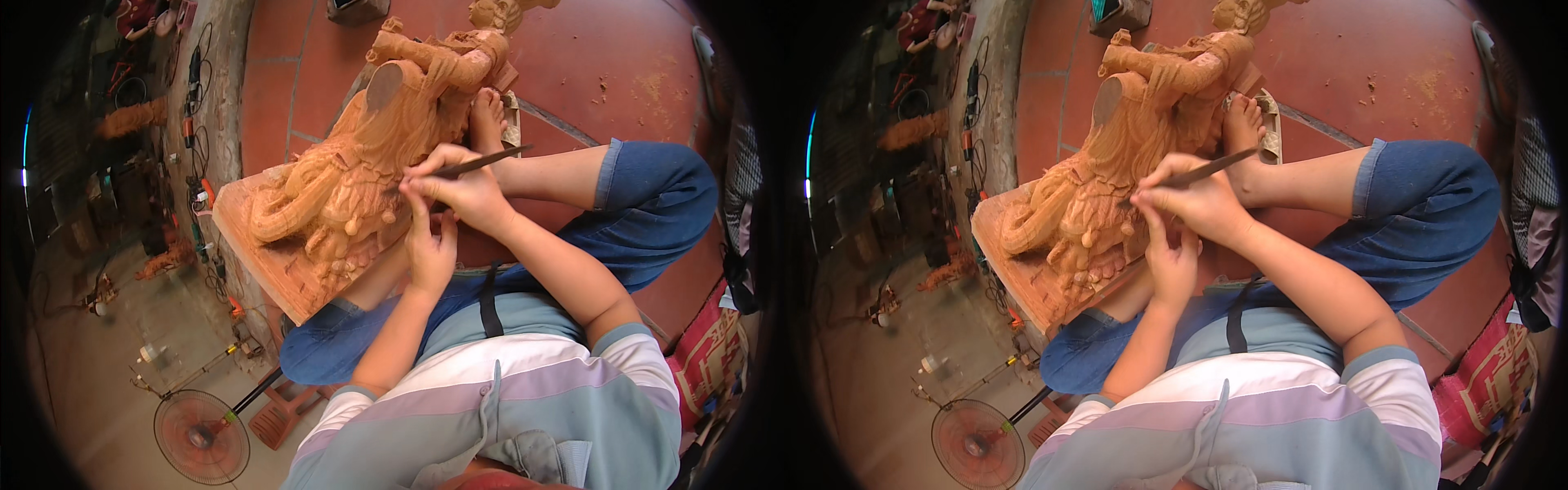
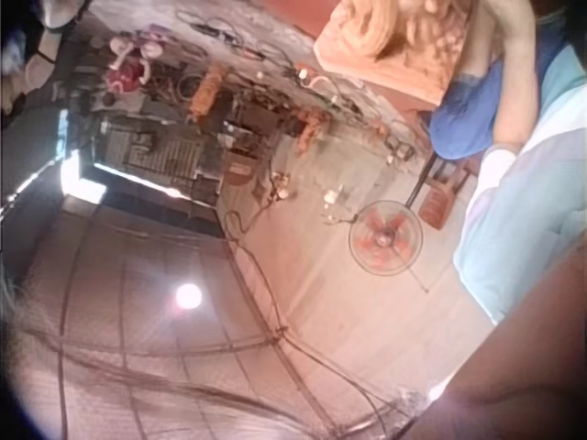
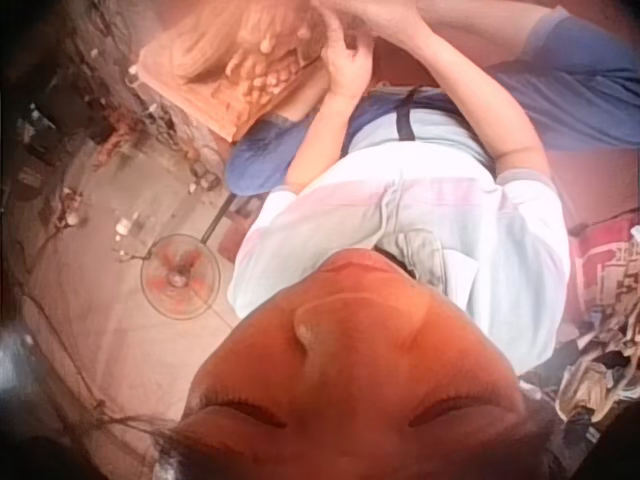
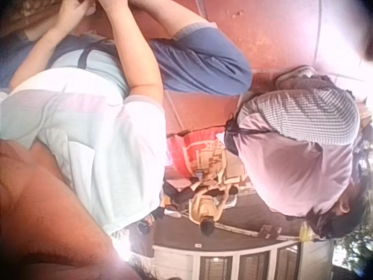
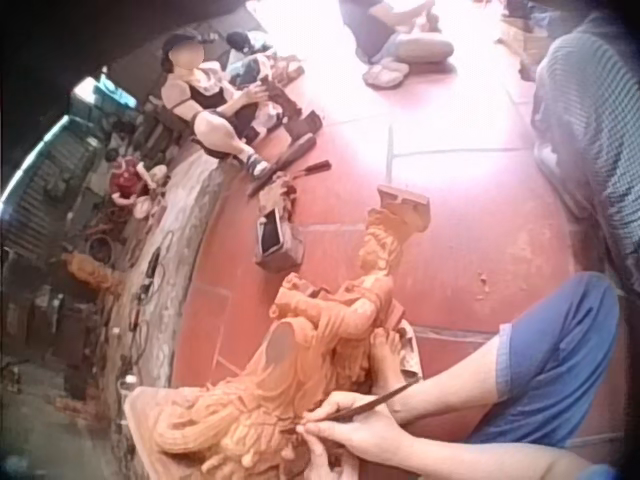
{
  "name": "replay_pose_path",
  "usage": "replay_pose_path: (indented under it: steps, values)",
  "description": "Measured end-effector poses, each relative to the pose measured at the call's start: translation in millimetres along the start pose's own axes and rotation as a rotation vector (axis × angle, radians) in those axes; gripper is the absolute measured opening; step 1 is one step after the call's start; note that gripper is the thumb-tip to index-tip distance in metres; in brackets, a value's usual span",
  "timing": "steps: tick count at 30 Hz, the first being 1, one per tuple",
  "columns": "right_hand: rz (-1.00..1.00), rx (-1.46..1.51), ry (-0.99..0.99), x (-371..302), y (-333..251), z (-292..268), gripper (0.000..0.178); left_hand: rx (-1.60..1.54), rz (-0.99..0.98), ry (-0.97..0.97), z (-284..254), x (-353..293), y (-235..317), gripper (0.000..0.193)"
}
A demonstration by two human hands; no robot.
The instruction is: The person carves a wooden sculpture of a seated figure using a chisel and mallet. They refine the details of the figure's clothing and base while seated on the floor.
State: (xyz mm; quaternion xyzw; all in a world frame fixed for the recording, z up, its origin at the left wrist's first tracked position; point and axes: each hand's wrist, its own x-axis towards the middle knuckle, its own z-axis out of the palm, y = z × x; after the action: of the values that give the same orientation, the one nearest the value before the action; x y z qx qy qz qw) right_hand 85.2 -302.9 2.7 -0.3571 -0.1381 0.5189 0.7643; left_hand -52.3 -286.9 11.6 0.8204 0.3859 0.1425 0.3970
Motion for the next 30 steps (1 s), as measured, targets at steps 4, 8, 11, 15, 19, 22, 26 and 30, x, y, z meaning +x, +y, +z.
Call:
replay_pose_path:
  steps: [4, 8, 11, 15, 19, 22, 26, 30]
  values:
    - [-0.056, -0.039, 0.015, -6.5, 2.7, 1.6, 0.010, 0.014, 0.043, 0.012, -0.9, 4.2, 1.9, 0.086]
    - [-0.017, 0.019, -0.068, -5.5, 9.7, 2.9, 0.010, 0.004, 0.006, 0.043, 3.8, -5.3, 3.4, 0.085]
    - [0.036, -0.047, 0.022, 3.0, 0.7, -10.0, 0.010, 0.004, -0.204, -0.172, -7.3, 10.8, 9.2, 0.086]
    - [0.007, 0.042, -0.070, -15.0, -2.0, 13.8, 0.011, -0.230, -0.056, -0.010, -1.2, -16.1, 9.9, 0.093]
    - [0.108, -0.081, 0.037, -2.9, -2.6, -2.7, 0.014, -0.071, -0.095, -0.100, -5.8, 2.4, 5.7, 0.085]
    - [0.031, -0.015, 0.098, -2.7, -11.9, -15.9, 0.012, -0.130, -0.001, -0.112, -11.9, 23.4, 25.1, 0.076]
    - [-0.037, -0.172, 0.126, -11.6, -34.0, -19.0, 0.013, -0.278, -0.067, 0.045, -11.8, 6.5, 35.8, 0.087]
    - [-0.185, -0.182, 0.027, -15.8, -38.7, -17.6, 0.020, -0.121, -0.143, -0.008, -24.8, -4.2, 20.6, 0.091]
